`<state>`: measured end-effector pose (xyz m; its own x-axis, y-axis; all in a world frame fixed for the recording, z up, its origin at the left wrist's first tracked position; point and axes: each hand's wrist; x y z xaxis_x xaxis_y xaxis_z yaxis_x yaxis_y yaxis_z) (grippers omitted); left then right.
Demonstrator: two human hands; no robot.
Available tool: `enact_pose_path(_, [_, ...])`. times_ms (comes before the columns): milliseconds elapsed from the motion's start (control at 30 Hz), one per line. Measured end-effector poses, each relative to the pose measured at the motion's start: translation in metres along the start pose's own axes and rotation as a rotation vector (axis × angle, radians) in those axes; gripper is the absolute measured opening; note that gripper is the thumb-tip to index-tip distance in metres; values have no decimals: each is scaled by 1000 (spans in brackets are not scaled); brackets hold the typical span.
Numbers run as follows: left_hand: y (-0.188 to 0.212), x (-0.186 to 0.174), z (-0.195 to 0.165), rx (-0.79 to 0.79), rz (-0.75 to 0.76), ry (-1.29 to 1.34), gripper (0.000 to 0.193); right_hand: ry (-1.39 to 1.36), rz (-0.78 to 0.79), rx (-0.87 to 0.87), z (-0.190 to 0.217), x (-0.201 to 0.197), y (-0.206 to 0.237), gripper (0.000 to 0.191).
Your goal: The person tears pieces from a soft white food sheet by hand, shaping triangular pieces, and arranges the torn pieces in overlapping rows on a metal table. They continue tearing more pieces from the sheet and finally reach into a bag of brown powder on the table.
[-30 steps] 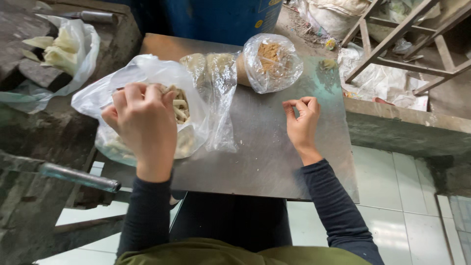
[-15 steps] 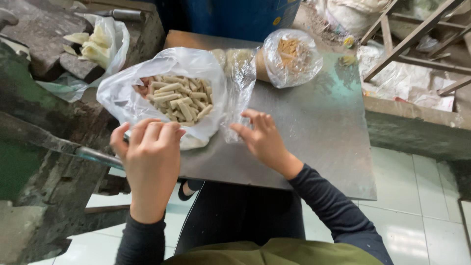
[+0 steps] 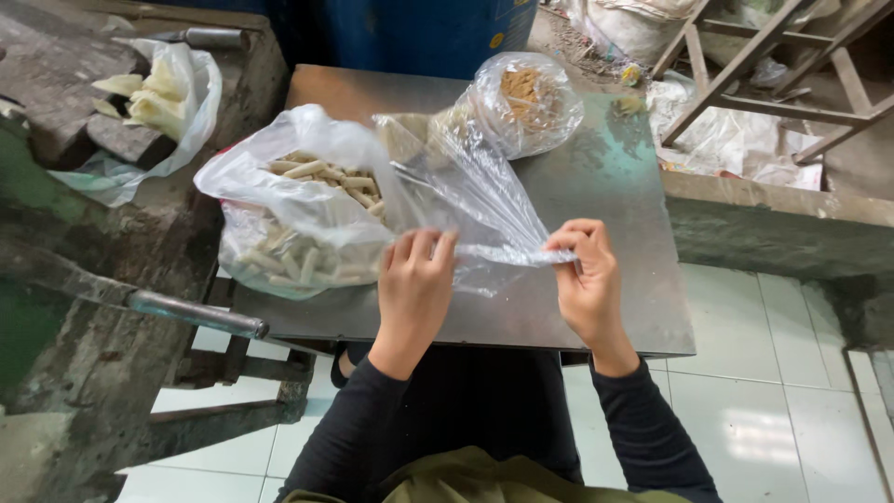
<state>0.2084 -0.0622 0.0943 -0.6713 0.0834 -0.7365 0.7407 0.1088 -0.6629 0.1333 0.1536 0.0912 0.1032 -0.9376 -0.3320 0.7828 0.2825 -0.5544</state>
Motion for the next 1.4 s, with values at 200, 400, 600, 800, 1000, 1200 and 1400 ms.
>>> enact_pose_path(200, [11,-38,-29,-21,-180,5,11,-210,-87,78,11,-34,27,17])
enact_pose_path(400, [2,-83,-39,-130,-122,468,16,-104,-155,-51,93,-62,37,30])
enact_pose_path(600, [8,-111,-57,-109,-135,599,19,118,615,-230,142,-58,36,57])
enact_pose_path(800, [50,-134,-67,151,-110,636,24,217,555,-373,61,6,22,65])
enact_pose_path(1000, [96,-140,-102,502,-49,743,31,243,602,-199,20,62,37,85])
enact_pose_path(1200, [110,-141,-95,528,108,914,53,378,774,-102,24,67,51,98])
enact_pose_path(1400, [93,-106,-9,-4,50,560,68,182,679,-502,42,40,49,91])
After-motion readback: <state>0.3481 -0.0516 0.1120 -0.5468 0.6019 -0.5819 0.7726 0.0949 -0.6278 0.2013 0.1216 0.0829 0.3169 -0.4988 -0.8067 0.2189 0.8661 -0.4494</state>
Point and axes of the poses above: each hand's wrist, its own y-axis away from the middle knuckle, its own x-axis out of the palm, z = x × y, and after that the axes turned 6 degrees about -y, right-handed
